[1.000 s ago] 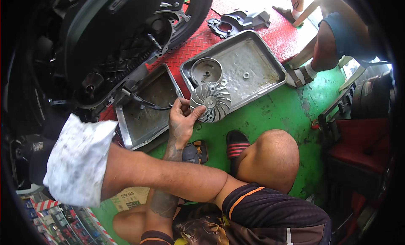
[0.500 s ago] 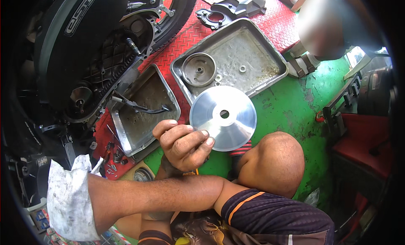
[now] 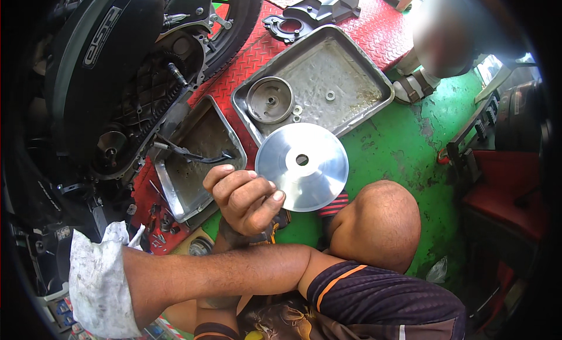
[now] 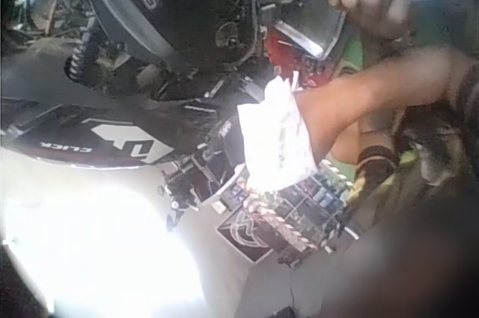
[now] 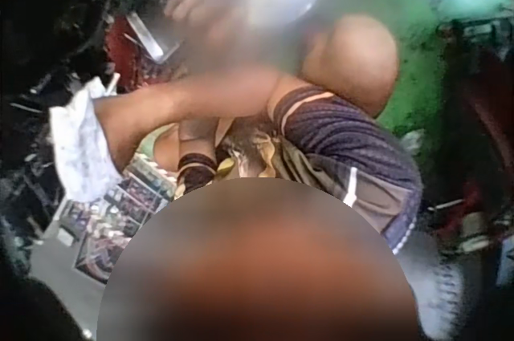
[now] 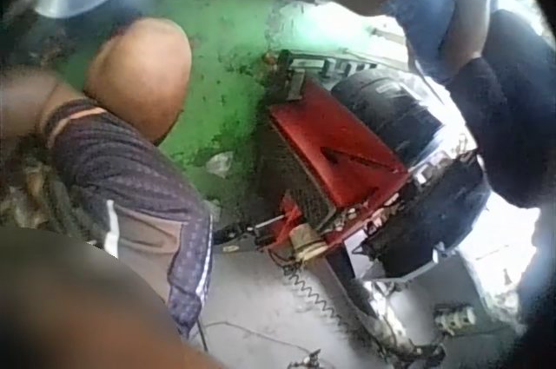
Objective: Cleaning and inspecting motorcycle CVT components including the belt and variator.
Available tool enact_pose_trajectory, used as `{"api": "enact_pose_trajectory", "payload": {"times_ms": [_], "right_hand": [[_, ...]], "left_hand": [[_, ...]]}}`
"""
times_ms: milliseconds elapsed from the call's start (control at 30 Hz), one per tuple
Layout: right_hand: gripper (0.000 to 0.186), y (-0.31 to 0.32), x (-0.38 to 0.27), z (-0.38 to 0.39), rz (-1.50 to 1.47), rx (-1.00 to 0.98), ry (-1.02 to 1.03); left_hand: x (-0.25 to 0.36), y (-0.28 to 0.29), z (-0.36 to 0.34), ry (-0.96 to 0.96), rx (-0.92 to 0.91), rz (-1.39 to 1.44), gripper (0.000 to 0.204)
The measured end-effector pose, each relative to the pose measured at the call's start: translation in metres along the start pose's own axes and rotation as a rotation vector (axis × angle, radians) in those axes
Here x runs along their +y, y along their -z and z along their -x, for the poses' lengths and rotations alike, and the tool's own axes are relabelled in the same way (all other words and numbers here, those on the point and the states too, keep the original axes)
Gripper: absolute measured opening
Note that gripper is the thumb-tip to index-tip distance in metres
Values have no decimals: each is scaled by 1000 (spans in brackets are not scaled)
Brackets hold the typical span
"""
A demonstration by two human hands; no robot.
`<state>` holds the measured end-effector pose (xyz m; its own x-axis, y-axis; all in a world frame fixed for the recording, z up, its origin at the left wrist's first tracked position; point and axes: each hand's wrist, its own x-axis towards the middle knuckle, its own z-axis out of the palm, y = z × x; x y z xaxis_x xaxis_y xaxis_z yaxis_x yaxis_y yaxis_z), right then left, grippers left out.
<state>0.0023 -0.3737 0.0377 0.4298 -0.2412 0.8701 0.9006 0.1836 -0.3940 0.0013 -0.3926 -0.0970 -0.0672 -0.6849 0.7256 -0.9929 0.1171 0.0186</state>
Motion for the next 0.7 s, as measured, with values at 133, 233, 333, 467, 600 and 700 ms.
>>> {"api": "enact_pose_trajectory", "payload": {"times_ms": [133,233,333,467,600,700], "right_hand": [[24,10,-10,-4,36,13,46],[25,18,-13,-1,-109,-32,-58],[26,17,-20,-7,-76,-13,-5],[25,18,-37,-4,137,67,7],[25,36,-26,-7,19,-13,2],[25,38,-26,-10,-111,-11,-51]], "left_hand": [[-9,-8,7,84,-10,217,39],[-18,-38,17,375,94,492,35],[-30,-62,30,1073,44,688,30],[-46,-102,35,1483,0,1024,52],[-38,-143,34,1643,-113,1138,61],[-31,-174,32,1680,-145,1188,58]]}}
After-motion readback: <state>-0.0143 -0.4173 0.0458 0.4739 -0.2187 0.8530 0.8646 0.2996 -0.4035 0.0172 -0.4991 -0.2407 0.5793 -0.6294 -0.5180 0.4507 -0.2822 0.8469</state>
